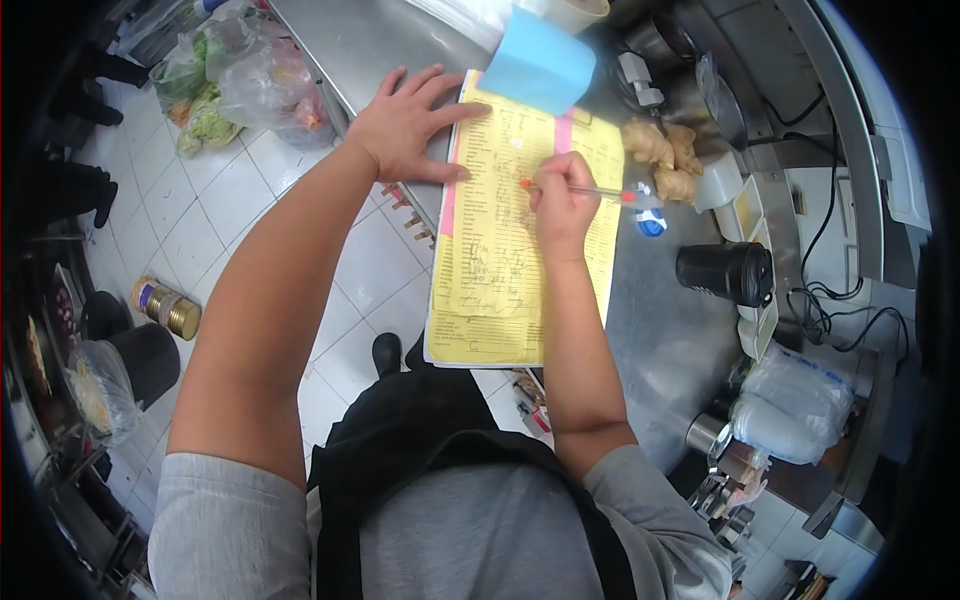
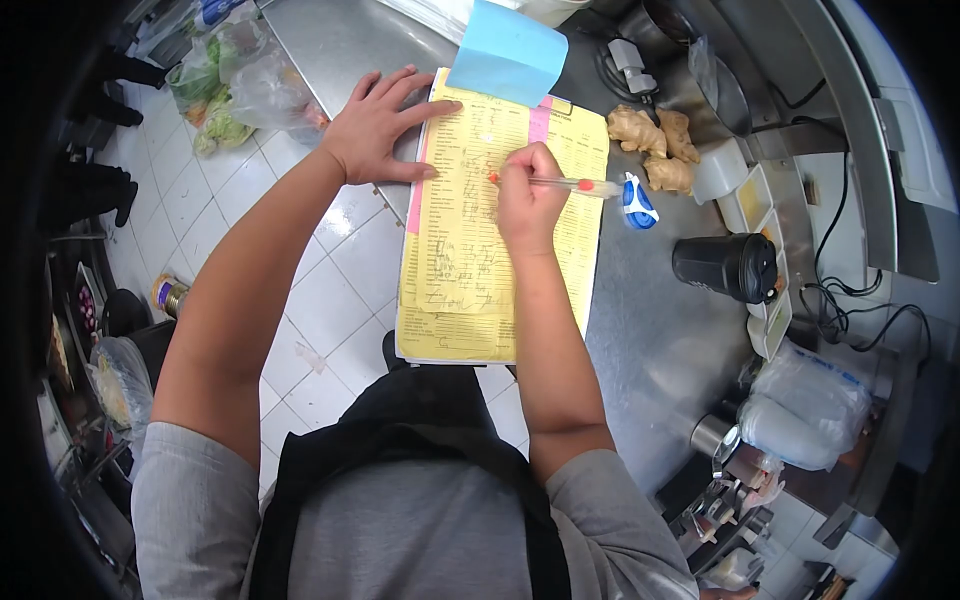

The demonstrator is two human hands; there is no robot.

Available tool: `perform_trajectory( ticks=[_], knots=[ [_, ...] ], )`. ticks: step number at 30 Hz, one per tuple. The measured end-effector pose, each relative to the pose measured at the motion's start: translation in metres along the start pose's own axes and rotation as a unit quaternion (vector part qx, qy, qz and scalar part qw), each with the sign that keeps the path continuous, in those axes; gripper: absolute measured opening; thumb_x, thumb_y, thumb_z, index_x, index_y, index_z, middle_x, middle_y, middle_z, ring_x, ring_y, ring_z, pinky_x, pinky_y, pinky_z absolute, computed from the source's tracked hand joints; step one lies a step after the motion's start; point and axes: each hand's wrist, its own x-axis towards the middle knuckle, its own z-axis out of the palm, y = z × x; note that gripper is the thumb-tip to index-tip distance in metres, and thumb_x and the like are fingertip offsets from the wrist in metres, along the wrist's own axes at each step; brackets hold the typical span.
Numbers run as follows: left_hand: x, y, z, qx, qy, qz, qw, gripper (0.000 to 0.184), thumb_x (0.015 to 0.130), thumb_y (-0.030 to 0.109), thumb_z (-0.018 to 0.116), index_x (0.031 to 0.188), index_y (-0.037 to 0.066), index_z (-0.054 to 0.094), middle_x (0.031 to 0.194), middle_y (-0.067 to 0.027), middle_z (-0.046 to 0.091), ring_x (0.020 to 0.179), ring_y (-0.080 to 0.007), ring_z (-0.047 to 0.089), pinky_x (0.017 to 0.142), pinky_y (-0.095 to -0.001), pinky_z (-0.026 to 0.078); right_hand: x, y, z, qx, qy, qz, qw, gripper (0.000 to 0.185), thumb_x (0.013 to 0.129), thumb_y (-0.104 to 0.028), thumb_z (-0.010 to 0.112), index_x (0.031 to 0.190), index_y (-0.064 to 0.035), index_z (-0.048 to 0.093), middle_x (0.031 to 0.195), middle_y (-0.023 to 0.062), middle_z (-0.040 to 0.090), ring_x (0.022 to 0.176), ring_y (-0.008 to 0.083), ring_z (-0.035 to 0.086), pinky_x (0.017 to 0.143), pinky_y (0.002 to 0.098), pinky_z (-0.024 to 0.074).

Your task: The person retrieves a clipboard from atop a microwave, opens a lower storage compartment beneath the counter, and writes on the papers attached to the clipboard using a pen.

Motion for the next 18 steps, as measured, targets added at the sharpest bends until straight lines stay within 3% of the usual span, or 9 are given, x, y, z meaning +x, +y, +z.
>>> perform_trajectory(
  ticks=[3,18],
  knots=[
    [0.001,0.0,-0.001,-0.003,-0.003,-0.001,1.0,0.079,0.07,0.063,0.067,0.142,0.039,0.044,0.152,-0.0079,0.033,0.143,-0.0308,0.025,0.116,-0.0541,0.018,-0.005,-0.024,0.002,0.113,0.056,0.062,0.99,0.01,0.084,0.003,0.05,0.077,-0.0044,0.048,0.069,0.0004,0.05,0.057,0.0063,0.044,0.051,0.0217,0.0389],
    [0.001,0.001,0.001,0.001,0.0,-0.006,1.0,0.079,0.07,0.062,0.069,0.141,0.04,0.044,0.152,-0.0068,0.033,0.143,-0.0307,0.027,0.116,-0.0538,0.018,-0.012,0.0,0.001,0.004,0.025,-0.035,0.999,0.012,0.083,0.004,0.049,0.074,-0.004,0.048,0.068,0.0003,0.049,0.055,0.0054,0.042,0.052,0.0215,0.0388]
  ],
)
